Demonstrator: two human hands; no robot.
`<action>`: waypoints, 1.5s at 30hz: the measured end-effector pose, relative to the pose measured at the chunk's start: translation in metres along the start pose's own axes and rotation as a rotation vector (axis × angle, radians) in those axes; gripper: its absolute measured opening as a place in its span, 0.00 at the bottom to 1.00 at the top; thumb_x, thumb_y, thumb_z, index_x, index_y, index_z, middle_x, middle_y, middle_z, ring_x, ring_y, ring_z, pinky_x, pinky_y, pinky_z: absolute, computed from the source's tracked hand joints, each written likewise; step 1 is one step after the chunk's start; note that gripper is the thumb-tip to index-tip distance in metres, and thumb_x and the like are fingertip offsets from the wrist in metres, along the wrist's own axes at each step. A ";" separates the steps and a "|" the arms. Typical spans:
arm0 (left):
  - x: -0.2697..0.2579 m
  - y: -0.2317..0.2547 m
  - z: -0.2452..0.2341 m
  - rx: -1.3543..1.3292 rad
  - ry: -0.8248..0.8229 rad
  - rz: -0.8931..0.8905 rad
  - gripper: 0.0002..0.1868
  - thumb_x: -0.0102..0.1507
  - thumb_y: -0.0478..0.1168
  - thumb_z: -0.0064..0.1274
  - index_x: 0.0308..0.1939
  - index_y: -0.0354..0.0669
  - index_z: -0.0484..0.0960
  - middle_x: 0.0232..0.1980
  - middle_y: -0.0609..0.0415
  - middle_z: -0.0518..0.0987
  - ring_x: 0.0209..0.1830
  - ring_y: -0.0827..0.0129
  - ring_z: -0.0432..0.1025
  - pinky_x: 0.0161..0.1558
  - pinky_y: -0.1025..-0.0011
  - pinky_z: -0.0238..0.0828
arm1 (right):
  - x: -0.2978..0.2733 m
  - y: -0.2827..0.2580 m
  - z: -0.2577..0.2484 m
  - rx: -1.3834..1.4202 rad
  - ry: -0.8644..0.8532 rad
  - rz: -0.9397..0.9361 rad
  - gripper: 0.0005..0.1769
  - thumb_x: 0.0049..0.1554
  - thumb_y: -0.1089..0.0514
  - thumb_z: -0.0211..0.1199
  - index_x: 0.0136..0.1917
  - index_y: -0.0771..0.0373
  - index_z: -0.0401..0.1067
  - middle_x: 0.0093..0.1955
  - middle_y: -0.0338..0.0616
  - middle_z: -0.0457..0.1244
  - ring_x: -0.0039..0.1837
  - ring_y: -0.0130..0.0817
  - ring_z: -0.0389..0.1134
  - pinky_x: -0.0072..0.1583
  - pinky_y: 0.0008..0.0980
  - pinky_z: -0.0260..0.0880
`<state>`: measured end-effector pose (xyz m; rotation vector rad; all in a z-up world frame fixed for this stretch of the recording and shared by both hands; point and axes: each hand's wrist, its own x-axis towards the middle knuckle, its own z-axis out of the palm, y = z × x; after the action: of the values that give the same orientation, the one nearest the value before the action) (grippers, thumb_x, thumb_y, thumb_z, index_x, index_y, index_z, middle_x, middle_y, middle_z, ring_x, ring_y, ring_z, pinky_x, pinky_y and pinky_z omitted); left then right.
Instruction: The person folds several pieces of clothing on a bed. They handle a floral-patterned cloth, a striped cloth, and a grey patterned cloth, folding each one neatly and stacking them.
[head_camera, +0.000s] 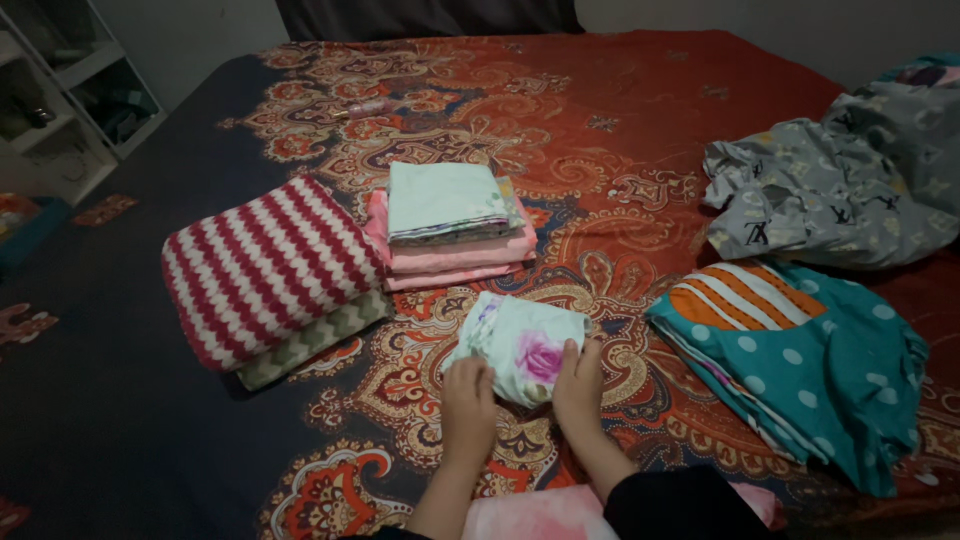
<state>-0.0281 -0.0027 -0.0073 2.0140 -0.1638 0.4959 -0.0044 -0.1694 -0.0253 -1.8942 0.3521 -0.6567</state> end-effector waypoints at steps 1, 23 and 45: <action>0.001 -0.002 0.001 -0.003 0.049 0.000 0.11 0.69 0.42 0.44 0.43 0.36 0.75 0.46 0.45 0.76 0.50 0.52 0.70 0.53 0.57 0.65 | -0.001 -0.002 0.000 0.010 0.003 0.026 0.18 0.68 0.49 0.46 0.55 0.67 0.62 0.44 0.55 0.67 0.45 0.44 0.70 0.49 0.46 0.68; 0.043 -0.023 0.023 0.661 -0.134 0.252 0.30 0.66 0.53 0.44 0.72 0.53 0.71 0.77 0.44 0.60 0.78 0.43 0.49 0.71 0.37 0.37 | 0.006 -0.015 0.012 -0.870 -0.467 -0.314 0.29 0.66 0.44 0.42 0.78 0.48 0.53 0.83 0.46 0.42 0.82 0.48 0.39 0.75 0.67 0.32; 0.071 -0.020 -0.083 -0.647 0.040 -0.494 0.40 0.55 0.28 0.61 0.70 0.48 0.66 0.70 0.42 0.66 0.60 0.54 0.72 0.52 0.61 0.77 | 0.004 -0.042 0.019 0.158 -0.528 -0.233 0.44 0.61 0.49 0.62 0.82 0.54 0.43 0.80 0.57 0.46 0.81 0.51 0.46 0.74 0.49 0.49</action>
<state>0.0205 0.0858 0.0389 1.3397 0.1804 0.1339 0.0077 -0.1403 0.0084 -1.8873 -0.2541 -0.3012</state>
